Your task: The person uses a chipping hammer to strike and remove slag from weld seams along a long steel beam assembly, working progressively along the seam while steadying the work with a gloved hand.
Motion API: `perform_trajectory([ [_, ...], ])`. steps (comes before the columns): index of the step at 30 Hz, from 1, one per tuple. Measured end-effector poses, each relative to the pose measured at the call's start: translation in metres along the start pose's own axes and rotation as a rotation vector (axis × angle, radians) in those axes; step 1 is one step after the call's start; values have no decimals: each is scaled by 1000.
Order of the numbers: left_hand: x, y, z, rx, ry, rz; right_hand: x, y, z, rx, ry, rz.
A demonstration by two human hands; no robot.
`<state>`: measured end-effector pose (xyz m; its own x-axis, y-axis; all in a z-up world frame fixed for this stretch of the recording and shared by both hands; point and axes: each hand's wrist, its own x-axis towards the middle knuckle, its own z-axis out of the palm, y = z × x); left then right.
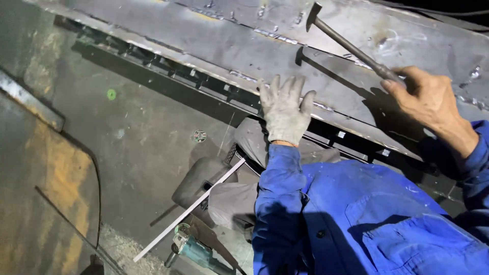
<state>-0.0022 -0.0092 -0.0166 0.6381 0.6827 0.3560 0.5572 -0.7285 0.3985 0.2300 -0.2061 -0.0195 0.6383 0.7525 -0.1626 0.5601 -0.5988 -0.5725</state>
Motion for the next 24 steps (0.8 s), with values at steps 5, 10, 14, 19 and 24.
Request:
perform_trajectory([
  [5,3,-1,-1,38,-22,24,-24,45,-17,-278,36,-22],
  [10,0,3,-8,26,-64,22,-57,51,-39,-185,65,157],
  [14,5,1,-8,76,-81,53,-64,58,-45,-300,107,171],
  [19,-4,-2,3,59,-65,40,-69,53,-44,-187,140,206],
  [24,-1,0,1,69,-78,33,-61,92,-16,-221,133,144],
])
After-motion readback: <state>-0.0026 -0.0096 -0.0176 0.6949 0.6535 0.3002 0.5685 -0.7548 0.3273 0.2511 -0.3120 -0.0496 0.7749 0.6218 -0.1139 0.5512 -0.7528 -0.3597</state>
